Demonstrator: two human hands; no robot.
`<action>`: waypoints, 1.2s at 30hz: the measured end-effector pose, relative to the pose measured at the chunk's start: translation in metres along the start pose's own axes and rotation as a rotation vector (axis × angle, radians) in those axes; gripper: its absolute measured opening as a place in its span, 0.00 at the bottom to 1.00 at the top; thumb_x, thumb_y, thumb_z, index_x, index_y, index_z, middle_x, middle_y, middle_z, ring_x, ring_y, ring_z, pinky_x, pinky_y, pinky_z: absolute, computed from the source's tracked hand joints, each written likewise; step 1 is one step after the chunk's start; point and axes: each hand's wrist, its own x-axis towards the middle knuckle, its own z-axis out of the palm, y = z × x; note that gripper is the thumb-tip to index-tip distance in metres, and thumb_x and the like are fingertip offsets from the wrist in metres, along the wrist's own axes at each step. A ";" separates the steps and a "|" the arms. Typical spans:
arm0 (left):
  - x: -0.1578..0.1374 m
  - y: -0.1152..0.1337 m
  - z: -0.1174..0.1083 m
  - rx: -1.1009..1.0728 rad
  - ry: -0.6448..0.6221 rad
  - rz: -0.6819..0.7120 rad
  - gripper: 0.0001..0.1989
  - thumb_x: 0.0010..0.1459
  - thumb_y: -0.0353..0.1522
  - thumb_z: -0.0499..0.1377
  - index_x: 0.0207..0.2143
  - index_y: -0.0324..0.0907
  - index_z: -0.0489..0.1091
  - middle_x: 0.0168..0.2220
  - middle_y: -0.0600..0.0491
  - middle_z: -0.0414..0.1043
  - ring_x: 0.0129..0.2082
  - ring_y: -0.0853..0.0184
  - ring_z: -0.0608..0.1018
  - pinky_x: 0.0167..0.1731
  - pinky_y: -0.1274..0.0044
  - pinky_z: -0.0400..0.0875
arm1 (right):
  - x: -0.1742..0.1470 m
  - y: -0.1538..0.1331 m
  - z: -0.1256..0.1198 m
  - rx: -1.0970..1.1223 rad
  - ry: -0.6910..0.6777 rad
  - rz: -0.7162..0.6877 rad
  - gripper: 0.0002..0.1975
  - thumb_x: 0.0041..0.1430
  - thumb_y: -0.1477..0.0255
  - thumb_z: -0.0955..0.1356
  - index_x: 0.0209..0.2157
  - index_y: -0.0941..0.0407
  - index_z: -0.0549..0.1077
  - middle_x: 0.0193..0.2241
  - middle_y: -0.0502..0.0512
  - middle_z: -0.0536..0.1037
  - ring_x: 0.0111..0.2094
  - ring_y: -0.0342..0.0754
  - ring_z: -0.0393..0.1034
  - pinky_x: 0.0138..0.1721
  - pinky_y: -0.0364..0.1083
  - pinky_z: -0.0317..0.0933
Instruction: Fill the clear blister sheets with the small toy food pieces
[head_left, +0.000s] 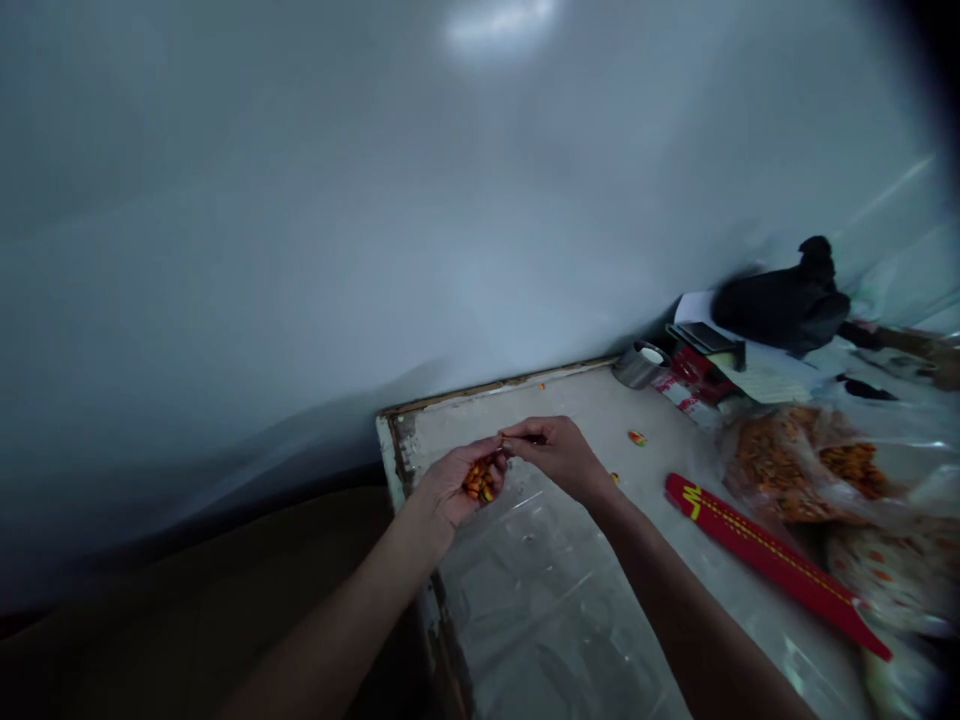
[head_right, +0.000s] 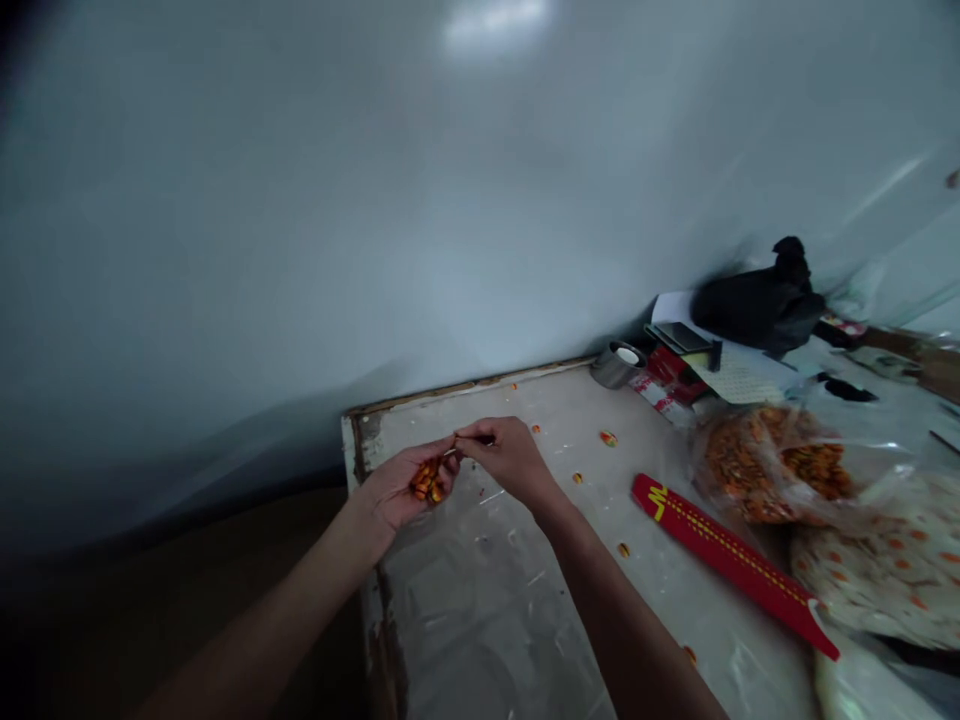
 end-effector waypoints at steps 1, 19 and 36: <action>-0.006 0.001 -0.003 -0.016 -0.004 0.004 0.06 0.62 0.21 0.58 0.33 0.35 0.73 0.24 0.50 0.72 0.19 0.73 0.73 0.18 0.85 0.67 | 0.001 -0.004 0.003 0.056 0.029 0.048 0.10 0.50 0.66 0.73 0.33 0.55 0.82 0.30 0.54 0.83 0.33 0.50 0.77 0.36 0.45 0.68; -0.077 0.084 -0.102 -0.349 0.068 0.291 0.15 0.69 0.36 0.49 0.41 0.35 0.72 0.37 0.40 0.77 0.36 0.59 0.83 0.39 0.66 0.82 | 0.100 0.014 0.078 -0.622 0.152 -0.019 0.07 0.59 0.69 0.71 0.34 0.55 0.83 0.32 0.53 0.84 0.36 0.49 0.77 0.38 0.43 0.62; -0.016 0.073 -0.065 -0.370 0.012 0.301 0.16 0.66 0.35 0.53 0.47 0.32 0.74 0.40 0.38 0.79 0.42 0.56 0.83 0.44 0.64 0.80 | 0.079 -0.010 0.069 -0.458 0.146 -0.060 0.08 0.61 0.68 0.71 0.32 0.55 0.83 0.26 0.51 0.81 0.28 0.45 0.73 0.31 0.41 0.60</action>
